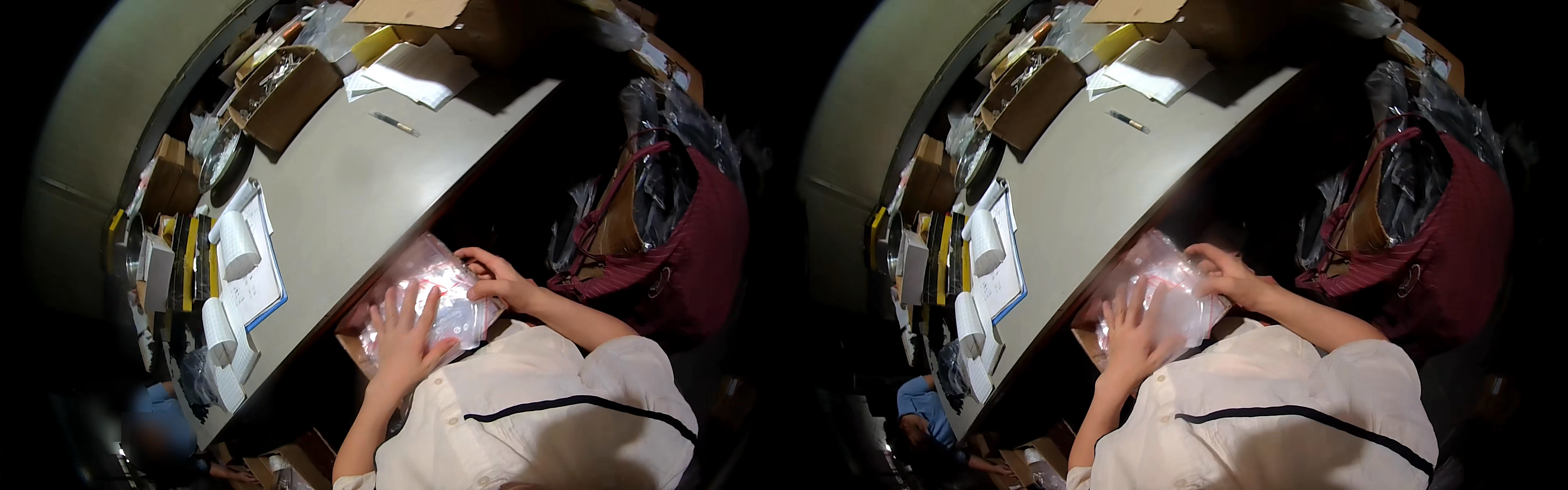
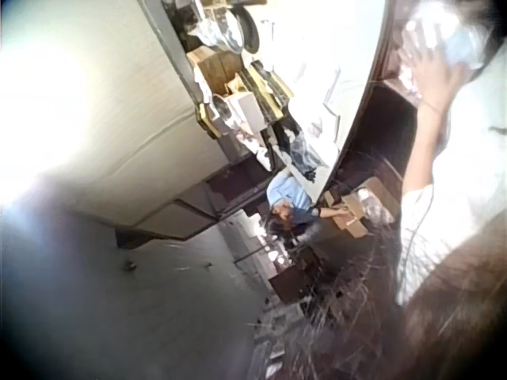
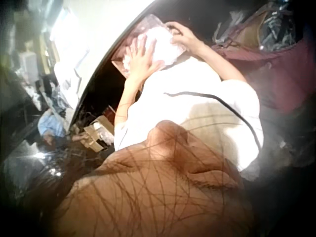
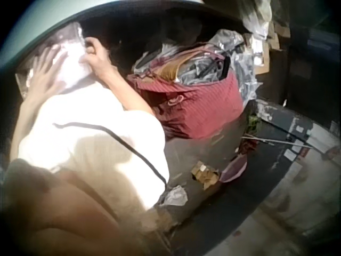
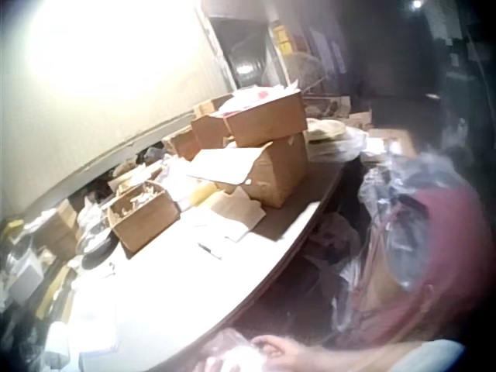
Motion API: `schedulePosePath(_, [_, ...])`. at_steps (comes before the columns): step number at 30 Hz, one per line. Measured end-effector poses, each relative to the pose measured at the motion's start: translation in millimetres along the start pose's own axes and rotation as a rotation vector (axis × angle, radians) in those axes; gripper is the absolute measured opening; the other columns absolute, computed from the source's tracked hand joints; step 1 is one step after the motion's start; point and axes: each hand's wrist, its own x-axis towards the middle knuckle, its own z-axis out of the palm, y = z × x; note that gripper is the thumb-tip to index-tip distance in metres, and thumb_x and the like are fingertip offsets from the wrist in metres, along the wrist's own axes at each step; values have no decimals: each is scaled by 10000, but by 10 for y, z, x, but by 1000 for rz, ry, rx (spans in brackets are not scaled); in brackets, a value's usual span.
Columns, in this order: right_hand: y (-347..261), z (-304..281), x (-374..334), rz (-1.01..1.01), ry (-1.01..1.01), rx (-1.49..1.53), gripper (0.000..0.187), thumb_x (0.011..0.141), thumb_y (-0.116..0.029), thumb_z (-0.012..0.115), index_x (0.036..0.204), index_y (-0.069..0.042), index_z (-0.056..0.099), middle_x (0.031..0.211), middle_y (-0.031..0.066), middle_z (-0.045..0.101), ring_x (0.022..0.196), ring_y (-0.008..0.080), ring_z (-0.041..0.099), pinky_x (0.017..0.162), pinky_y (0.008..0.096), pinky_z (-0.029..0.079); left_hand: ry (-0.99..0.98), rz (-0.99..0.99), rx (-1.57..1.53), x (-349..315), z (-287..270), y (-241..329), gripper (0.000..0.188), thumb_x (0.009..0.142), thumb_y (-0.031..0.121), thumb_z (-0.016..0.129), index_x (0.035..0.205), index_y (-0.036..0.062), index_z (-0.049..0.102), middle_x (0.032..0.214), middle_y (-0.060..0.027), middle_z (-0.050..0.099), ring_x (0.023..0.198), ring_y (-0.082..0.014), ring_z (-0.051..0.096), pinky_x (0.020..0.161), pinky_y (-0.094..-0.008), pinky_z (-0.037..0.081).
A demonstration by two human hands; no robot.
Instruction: The person repeatedly peels small circular stickers from a sheet and places them into clear plastic bags on a cluttered work table. The person handles the sticker sheet and bags by hand, working one sticker at a time.
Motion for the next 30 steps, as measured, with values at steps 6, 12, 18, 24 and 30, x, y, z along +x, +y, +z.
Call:
schedulePosePath(6, [-143,519,-92,-92,-158,-76,803,715,-116,825,1433,-71,468,948,-26,522,837,51,455,748,215,362,82,-145,86,-572,-251,284,831,870,572,698,1553,164,455,1666,-197,244,1523,-502,148,1158,-720,88])
schedulePosePath(12, [-415,1028,-57,-199,-398,6,877,722,-205,856,1475,-52,433,1182,82,630,1136,160,577,1010,318,434,161,-325,317,-996,-702,593,868,842,538,738,1565,165,435,1676,-221,204,1503,-548,155,1149,-733,107])
schedulePosePath(18, [-1005,1077,136,-249,-344,62,871,764,-256,836,1482,-22,403,1192,135,632,1089,177,606,954,316,486,219,-212,332,-465,-1277,408,812,866,442,737,1571,182,428,1668,-205,230,1466,-565,229,1139,-728,170])
schedulePosePath(24, [-1267,736,769,-475,-38,-317,610,972,-342,671,1462,-28,489,1402,139,540,1282,236,512,1097,325,387,263,8,290,595,-1243,-431,763,914,494,689,1583,269,398,1646,-205,275,1498,-507,231,1159,-721,173])
schedulePosePath(30, [-1893,785,179,-930,68,-628,413,972,-330,655,1214,5,677,1372,216,574,1255,363,548,1131,447,359,58,50,257,1222,-1090,-803,760,945,598,588,1586,253,373,1604,-199,342,1500,-412,280,1117,-745,172])
